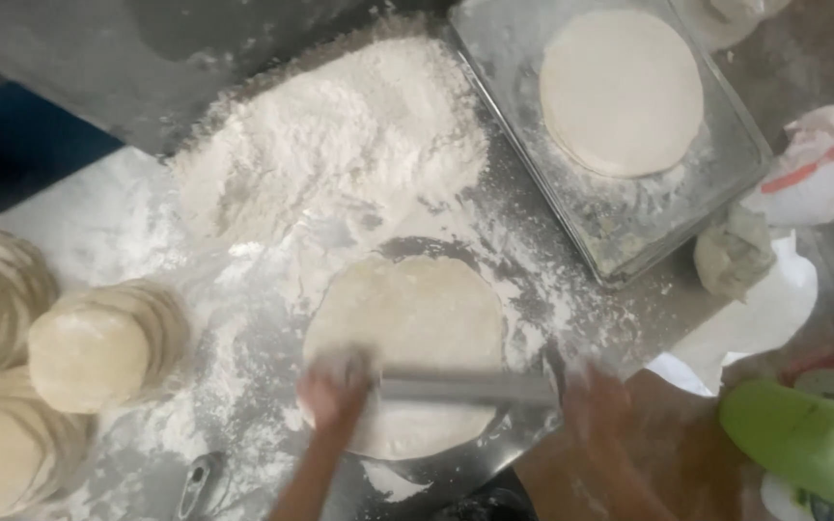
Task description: Roll out dough balls with a rolling pin and use a plate and cutter to create uniform circles.
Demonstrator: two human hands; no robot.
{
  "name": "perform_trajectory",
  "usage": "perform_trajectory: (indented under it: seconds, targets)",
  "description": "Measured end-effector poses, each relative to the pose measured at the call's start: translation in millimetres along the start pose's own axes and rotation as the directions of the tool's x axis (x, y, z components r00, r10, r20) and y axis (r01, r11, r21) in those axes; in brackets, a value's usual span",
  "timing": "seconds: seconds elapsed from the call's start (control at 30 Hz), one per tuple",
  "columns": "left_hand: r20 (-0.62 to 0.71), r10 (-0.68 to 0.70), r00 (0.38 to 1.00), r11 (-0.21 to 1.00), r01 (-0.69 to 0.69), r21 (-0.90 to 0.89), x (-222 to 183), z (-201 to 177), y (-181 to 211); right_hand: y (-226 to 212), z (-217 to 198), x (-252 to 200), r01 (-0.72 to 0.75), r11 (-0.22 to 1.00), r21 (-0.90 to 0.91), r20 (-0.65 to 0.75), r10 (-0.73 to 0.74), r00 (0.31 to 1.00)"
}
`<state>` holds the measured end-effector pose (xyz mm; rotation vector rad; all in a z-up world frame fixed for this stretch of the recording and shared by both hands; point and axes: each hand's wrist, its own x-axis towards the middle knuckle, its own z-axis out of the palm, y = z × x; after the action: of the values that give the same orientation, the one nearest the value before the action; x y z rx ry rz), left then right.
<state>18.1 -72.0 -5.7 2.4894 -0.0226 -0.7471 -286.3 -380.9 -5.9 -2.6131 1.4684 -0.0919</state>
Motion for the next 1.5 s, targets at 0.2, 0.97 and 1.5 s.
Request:
perform_trajectory:
  seconds: [0.2,0.97,1.5]
  targets:
    - [-0.278,0.183,0.943,0.977,-0.205,-0.055,-118,-9,-63,19,-39,-52,0.197,0.979,0.055,0.175,-0.204,0.963]
    - [-0.228,0.312,0.922,0.95,-0.298,0.093,32,-80,89,126,44,113,0.418,0.815,-0.402,0.3,-0.314,0.901]
    - [0.319,0.374,0.871,0.869,-0.209,-0.449,1,-121,91,-263,-108,156,0.768,0.548,0.331,0.139,-0.833,0.535]
